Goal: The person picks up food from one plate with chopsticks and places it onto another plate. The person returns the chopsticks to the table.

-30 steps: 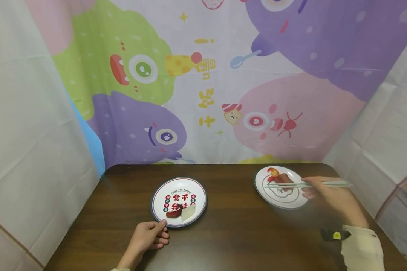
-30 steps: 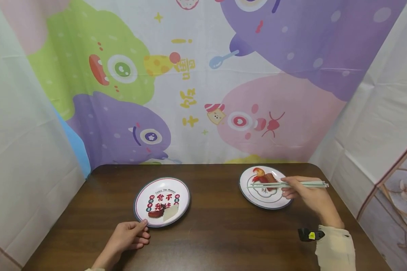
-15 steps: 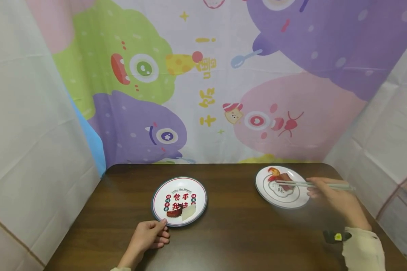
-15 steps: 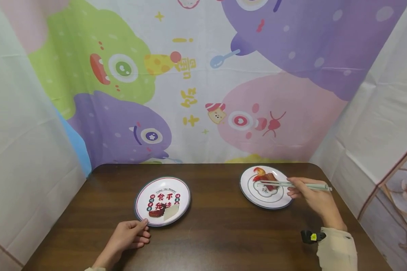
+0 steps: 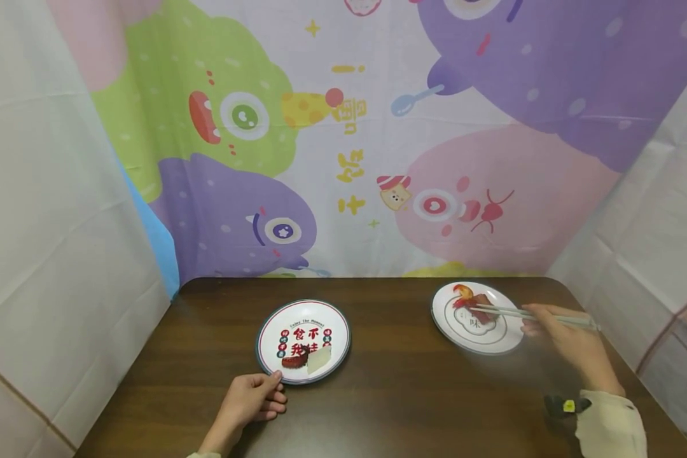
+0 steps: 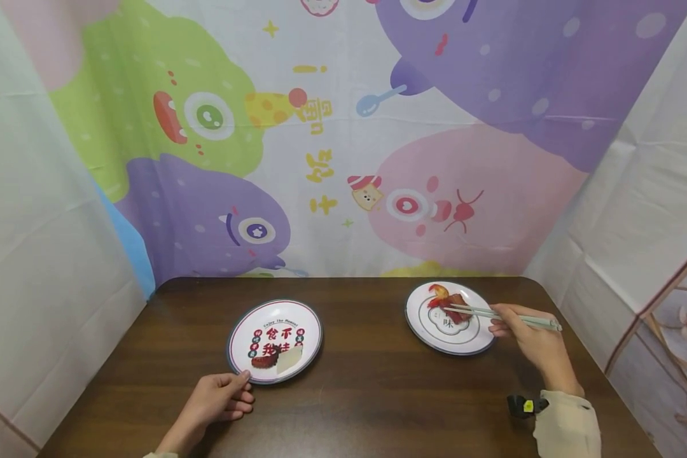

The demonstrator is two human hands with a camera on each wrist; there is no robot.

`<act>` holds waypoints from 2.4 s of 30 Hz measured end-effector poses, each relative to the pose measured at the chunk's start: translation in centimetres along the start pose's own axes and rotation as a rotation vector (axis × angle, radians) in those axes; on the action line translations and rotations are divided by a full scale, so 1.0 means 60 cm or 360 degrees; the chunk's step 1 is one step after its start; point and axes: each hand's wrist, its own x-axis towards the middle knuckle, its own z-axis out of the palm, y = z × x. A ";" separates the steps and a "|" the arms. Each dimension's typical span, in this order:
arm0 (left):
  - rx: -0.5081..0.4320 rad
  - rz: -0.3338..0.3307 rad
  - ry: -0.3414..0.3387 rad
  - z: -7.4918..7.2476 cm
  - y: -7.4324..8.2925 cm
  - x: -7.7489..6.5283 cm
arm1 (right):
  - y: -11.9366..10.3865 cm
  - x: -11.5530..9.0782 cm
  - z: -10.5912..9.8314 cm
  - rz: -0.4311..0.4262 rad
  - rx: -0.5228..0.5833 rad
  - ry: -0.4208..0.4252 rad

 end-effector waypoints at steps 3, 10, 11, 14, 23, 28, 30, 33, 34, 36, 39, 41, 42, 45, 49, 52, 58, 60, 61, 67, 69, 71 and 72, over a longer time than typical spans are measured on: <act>-0.0002 0.0005 0.0003 0.000 0.000 -0.001 | 0.000 -0.002 -0.002 0.0056 -0.0113 0.0038; -0.0017 0.0012 0.0002 0.001 -0.001 0.000 | -0.001 -0.004 -0.001 0.0130 -0.0142 0.0092; -0.0018 0.0014 0.0001 0.001 -0.001 0.000 | -0.001 -0.004 -0.001 0.0138 -0.0135 0.0092; -0.0017 0.0016 0.0004 0.001 -0.002 0.000 | -0.001 -0.002 0.003 0.0184 -0.0076 0.0056; -0.0022 0.0008 0.0008 0.001 -0.003 0.001 | 0.001 0.001 0.016 0.0249 -0.0111 0.0028; -0.0025 0.0007 0.0004 0.001 -0.002 0.001 | -0.001 0.000 0.018 0.0281 -0.0165 0.0027; -0.0025 0.0009 0.0001 0.001 -0.002 0.001 | -0.001 0.000 0.018 0.0282 -0.0166 0.0025; -0.0024 0.0013 0.0003 0.002 -0.001 0.001 | -0.001 -0.001 0.018 0.0289 -0.0132 0.0032; -0.0023 0.0014 0.0005 0.002 -0.001 0.001 | -0.001 -0.001 0.019 0.0286 -0.0136 0.0042; -0.0021 0.0013 0.0007 0.002 -0.001 0.000 | -0.002 0.000 0.019 0.0280 -0.0152 0.0057; -0.0021 0.0011 0.0010 0.002 -0.001 0.000 | -0.001 0.001 0.019 0.0268 -0.0187 0.0084; -0.0024 0.0010 0.0010 0.002 -0.001 0.000 | -0.001 0.002 0.019 0.0265 -0.0200 0.0094; -0.0026 0.0010 0.0009 0.002 -0.002 0.000 | -0.001 0.002 0.019 0.0263 -0.0203 0.0097; -0.0028 0.0009 0.0011 0.002 -0.002 0.001 | -0.001 0.000 0.017 0.0257 -0.0218 0.0098; -0.0026 0.0012 0.0014 0.002 -0.002 0.000 | -0.003 -0.002 0.013 0.0248 -0.0221 0.0090; -0.0031 0.0023 0.0006 0.002 -0.002 0.001 | -0.007 -0.003 0.010 0.0248 -0.0212 0.0080; -0.0033 0.0029 0.0015 0.003 -0.005 0.002 | -0.018 -0.005 0.008 0.0245 -0.0204 0.0049; -0.0034 0.0029 0.0017 0.003 -0.005 0.001 | -0.020 -0.005 0.007 0.0240 -0.0209 0.0044; -0.0033 0.0030 0.0020 0.003 -0.005 0.001 | -0.021 -0.005 0.007 0.0234 -0.0202 0.0041; -0.0029 0.0027 0.0015 0.002 -0.002 -0.001 | -0.030 -0.003 0.007 0.0230 -0.0170 0.0016; -0.0034 0.0028 0.0009 0.002 -0.002 -0.001 | -0.033 -0.002 0.007 0.0228 -0.0195 0.0010; -0.0036 0.0028 0.0004 0.002 -0.002 -0.001 | -0.036 -0.002 0.007 0.0238 -0.0228 0.0004; -0.0037 0.0028 0.0002 0.002 -0.002 -0.001 | -0.038 -0.002 0.008 0.0244 -0.0236 0.0003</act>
